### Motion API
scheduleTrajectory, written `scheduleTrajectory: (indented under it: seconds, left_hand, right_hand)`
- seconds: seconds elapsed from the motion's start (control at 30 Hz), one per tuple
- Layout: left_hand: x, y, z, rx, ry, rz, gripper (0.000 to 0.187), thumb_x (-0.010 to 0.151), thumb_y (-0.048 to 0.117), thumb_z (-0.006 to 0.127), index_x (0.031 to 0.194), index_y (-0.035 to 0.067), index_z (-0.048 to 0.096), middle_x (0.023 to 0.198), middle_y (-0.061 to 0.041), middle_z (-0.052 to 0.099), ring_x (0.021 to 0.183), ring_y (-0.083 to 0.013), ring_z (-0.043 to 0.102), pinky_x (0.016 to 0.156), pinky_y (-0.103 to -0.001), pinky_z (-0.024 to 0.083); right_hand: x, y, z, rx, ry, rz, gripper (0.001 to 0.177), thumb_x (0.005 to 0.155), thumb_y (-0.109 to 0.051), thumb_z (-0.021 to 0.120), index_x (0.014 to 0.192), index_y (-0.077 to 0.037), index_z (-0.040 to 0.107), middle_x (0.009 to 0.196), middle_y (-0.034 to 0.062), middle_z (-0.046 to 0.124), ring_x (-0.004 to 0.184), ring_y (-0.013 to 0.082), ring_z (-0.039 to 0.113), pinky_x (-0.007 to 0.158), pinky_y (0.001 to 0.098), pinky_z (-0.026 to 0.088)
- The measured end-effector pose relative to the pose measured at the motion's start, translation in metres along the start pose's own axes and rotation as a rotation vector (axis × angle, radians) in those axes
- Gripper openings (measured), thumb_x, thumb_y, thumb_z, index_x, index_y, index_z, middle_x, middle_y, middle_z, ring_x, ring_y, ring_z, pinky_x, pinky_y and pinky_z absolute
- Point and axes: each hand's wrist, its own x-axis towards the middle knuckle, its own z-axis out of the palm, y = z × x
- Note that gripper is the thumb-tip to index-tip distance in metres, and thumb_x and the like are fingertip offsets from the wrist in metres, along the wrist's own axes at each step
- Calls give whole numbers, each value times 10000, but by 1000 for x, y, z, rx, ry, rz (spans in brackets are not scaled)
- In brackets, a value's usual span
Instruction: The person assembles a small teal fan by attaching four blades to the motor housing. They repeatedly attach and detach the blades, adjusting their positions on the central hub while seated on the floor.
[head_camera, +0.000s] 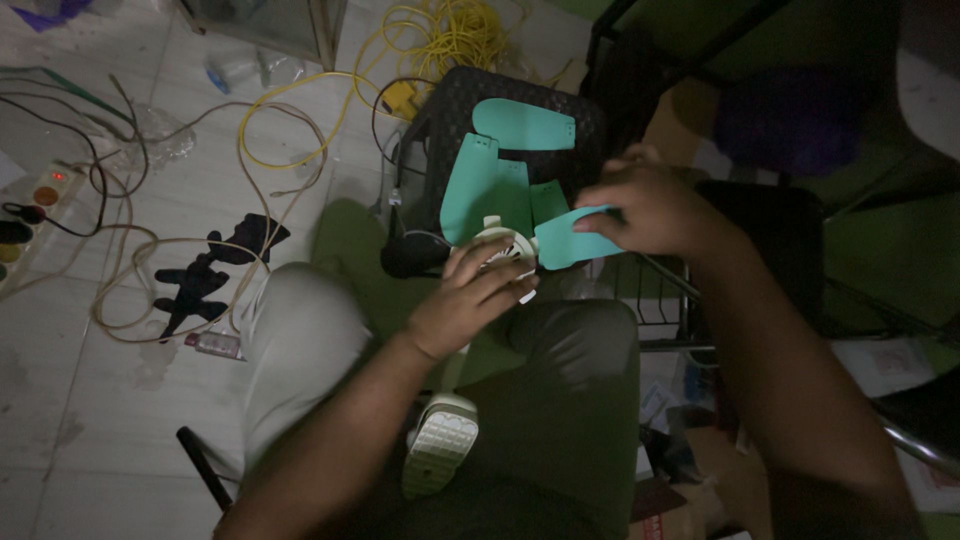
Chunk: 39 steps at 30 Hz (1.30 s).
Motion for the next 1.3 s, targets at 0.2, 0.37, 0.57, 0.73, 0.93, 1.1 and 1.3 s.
scheduleTrajectory:
  seconds: [0.2,0.37,0.57,0.73,0.93,1.1,1.3]
  left_hand:
    - [-5,-1,3,0,-11,5,450,959,196,623,1406,242,631,1436,19,550,1473,-268,392,1232,-507,319]
    - [-7,1,6,36,-22,-19,439,959,212,620,1396,258,634,1447,36,546,1469,-262,387,1221,-507,316]
    - [-12,0,9,55,-9,11,437,935,207,643,1368,262,658,1421,38,546,1456,-252,387,1199,-502,317]
    - [-12,1,12,83,36,19,411,961,211,671,1370,261,671,1424,42,544,1458,-238,400,1184,-454,336]
    - [-11,1,13,79,95,49,335,939,242,695,1274,255,696,1383,67,580,1420,-225,409,1128,-440,335]
    - [-8,3,11,81,112,62,345,953,234,695,1298,241,708,1376,54,589,1425,-221,411,1153,-428,338]
    - [-9,5,8,87,113,42,340,953,242,695,1293,247,700,1375,61,583,1432,-215,405,1173,-425,329]
  right_hand:
    - [6,0,-2,-25,-117,68,245,856,-397,764,940,-167,772,714,67,752,1019,272,700,1140,578,306]
    - [7,-2,-1,-42,-64,51,262,827,-400,786,963,-175,775,763,70,751,1034,320,685,1087,596,326]
    - [8,-7,2,-71,-70,8,236,831,-388,793,933,-176,772,706,71,711,1059,311,675,1078,582,347]
    - [6,-11,-1,-24,-65,12,171,863,-346,768,938,-192,767,747,46,712,887,235,670,1072,560,360]
    - [9,-23,0,-53,-119,73,156,869,-343,771,889,-190,750,714,24,665,802,215,639,1001,511,385]
    - [9,-27,-5,3,-58,22,157,838,-315,779,897,-174,741,733,22,650,792,219,628,971,506,375]
    - [14,-30,-2,-1,-83,24,145,839,-294,784,884,-165,736,745,-9,679,811,211,628,952,502,363]
